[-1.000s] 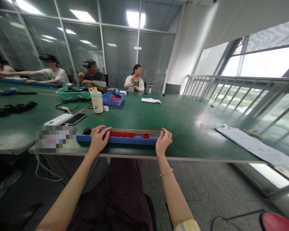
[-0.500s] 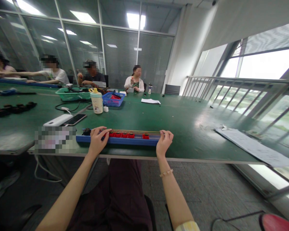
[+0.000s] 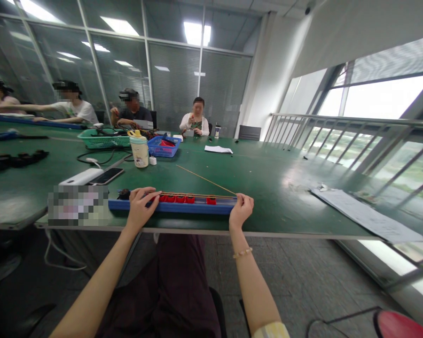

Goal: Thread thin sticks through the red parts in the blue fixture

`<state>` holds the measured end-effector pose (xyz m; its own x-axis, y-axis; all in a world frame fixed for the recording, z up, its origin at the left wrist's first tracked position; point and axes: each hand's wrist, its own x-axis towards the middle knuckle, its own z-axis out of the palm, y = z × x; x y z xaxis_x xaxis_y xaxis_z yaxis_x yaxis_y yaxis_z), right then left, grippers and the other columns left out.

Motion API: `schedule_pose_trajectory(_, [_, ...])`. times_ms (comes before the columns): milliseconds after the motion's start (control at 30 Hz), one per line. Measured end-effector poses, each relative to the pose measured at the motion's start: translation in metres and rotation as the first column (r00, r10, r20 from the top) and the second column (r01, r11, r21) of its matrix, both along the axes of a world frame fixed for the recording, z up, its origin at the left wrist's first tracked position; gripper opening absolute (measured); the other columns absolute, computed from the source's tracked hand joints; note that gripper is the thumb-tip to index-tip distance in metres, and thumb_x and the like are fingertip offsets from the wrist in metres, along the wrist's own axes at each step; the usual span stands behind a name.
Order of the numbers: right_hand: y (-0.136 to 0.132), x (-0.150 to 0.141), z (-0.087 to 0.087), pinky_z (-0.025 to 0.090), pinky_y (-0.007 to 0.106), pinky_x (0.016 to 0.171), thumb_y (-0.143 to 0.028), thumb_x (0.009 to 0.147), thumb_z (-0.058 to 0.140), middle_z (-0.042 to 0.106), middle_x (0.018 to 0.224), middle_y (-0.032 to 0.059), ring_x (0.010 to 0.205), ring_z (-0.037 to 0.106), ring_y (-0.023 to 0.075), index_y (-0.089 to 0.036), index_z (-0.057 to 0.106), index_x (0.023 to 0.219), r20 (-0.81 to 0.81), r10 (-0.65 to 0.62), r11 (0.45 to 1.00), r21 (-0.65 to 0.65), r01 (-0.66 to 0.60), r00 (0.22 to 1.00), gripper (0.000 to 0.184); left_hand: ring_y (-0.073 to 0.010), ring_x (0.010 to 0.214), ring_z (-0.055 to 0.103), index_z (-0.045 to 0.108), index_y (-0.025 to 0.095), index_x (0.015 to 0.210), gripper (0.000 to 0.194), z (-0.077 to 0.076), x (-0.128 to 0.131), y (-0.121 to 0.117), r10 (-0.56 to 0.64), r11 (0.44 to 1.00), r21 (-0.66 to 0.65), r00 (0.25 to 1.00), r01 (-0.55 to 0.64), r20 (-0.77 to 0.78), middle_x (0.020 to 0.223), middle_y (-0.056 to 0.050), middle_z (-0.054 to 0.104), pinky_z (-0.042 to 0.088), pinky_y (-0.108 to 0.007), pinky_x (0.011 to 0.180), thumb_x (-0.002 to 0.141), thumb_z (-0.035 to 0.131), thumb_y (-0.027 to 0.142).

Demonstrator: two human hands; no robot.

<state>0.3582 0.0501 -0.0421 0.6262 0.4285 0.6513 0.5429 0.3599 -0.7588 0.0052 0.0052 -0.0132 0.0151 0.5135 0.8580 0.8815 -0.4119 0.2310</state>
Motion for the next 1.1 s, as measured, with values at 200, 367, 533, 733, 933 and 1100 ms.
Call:
schedule_pose_trajectory(200, [0.016, 0.014, -0.018, 0.045, 0.034, 0.082, -0.052, 0.088, 0.052, 0.067, 0.090, 0.0118, 0.083, 0.058, 0.0206, -0.010, 0.072, 0.092, -0.258, -0.076, 0.995, -0.076, 0.058, 0.963, 0.047, -0.0244, 0.107, 0.051, 0.074, 0.028, 0.102, 0.024, -0.001, -0.001, 0.001, 0.000, 1.000, -0.017, 1.000, 0.000, 0.006, 0.109, -0.005, 0.066, 0.039, -0.042, 0.097, 0.092, 0.054, 0.034])
schedule_pose_trajectory(367, [0.024, 0.020, -0.027, 0.046, 0.035, 0.082, -0.053, 0.087, 0.051, 0.070, 0.092, 0.0141, 0.084, 0.061, 0.0223, -0.009, 0.074, 0.096, -0.307, -0.127, 0.988, -0.126, 0.092, 0.943, 0.051, -0.0244, 0.107, 0.051, 0.073, 0.027, 0.102, 0.024, -0.001, -0.001, 0.002, -0.003, 1.000, -0.016, 1.000, 0.003, 0.010, 0.107, -0.005, 0.066, 0.040, -0.041, 0.096, 0.092, 0.054, 0.034])
schedule_pose_trajectory(533, [0.023, 0.021, -0.027, 0.046, 0.035, 0.081, -0.056, 0.087, 0.050, 0.071, 0.092, 0.0151, 0.084, 0.061, 0.0230, -0.009, 0.074, 0.095, -0.277, -0.127, 0.985, -0.145, 0.090, 0.952, 0.054, -0.0234, 0.105, 0.052, 0.074, 0.027, 0.102, 0.024, -0.001, -0.001, 0.002, -0.007, 1.000, -0.022, 1.000, 0.007, 0.012, 0.107, -0.005, 0.067, 0.040, -0.041, 0.096, 0.092, 0.053, 0.034])
schedule_pose_trajectory(733, [0.024, 0.022, -0.028, 0.046, 0.035, 0.079, -0.059, 0.085, 0.051, 0.072, 0.090, 0.0148, 0.082, 0.061, 0.0230, -0.009, 0.074, 0.092, -0.254, -0.092, 0.986, -0.159, 0.052, 0.963, 0.056, -0.0229, 0.105, 0.053, 0.073, 0.027, 0.102, 0.025, -0.001, -0.002, 0.002, -0.012, 0.999, -0.034, 1.000, 0.012, 0.013, 0.108, -0.005, 0.067, 0.040, -0.041, 0.096, 0.093, 0.052, 0.035])
schedule_pose_trajectory(933, [0.023, 0.021, -0.028, 0.044, 0.035, 0.078, -0.061, 0.084, 0.051, 0.071, 0.087, 0.0139, 0.079, 0.059, 0.0221, -0.009, 0.074, 0.089, -0.226, -0.049, 0.988, -0.153, 0.014, 0.973, 0.057, -0.0241, 0.105, 0.052, 0.074, 0.027, 0.102, 0.025, 0.002, 0.000, 0.000, -0.006, 0.999, -0.043, 1.000, 0.007, 0.022, 0.107, -0.006, 0.067, 0.040, -0.042, 0.094, 0.092, 0.051, 0.035])
schedule_pose_trajectory(1100, [0.020, 0.019, -0.026, 0.043, 0.034, 0.078, -0.062, 0.085, 0.050, 0.070, 0.085, 0.0128, 0.079, 0.058, 0.0219, -0.010, 0.073, 0.087, -0.198, -0.030, 0.986, -0.165, -0.003, 0.980, 0.057, -0.0235, 0.104, 0.052, 0.074, 0.027, 0.101, 0.025, 0.003, 0.001, -0.001, -0.010, 0.999, -0.041, 0.999, 0.012, 0.031, 0.106, -0.006, 0.067, 0.040, -0.042, 0.096, 0.092, 0.052, 0.035])
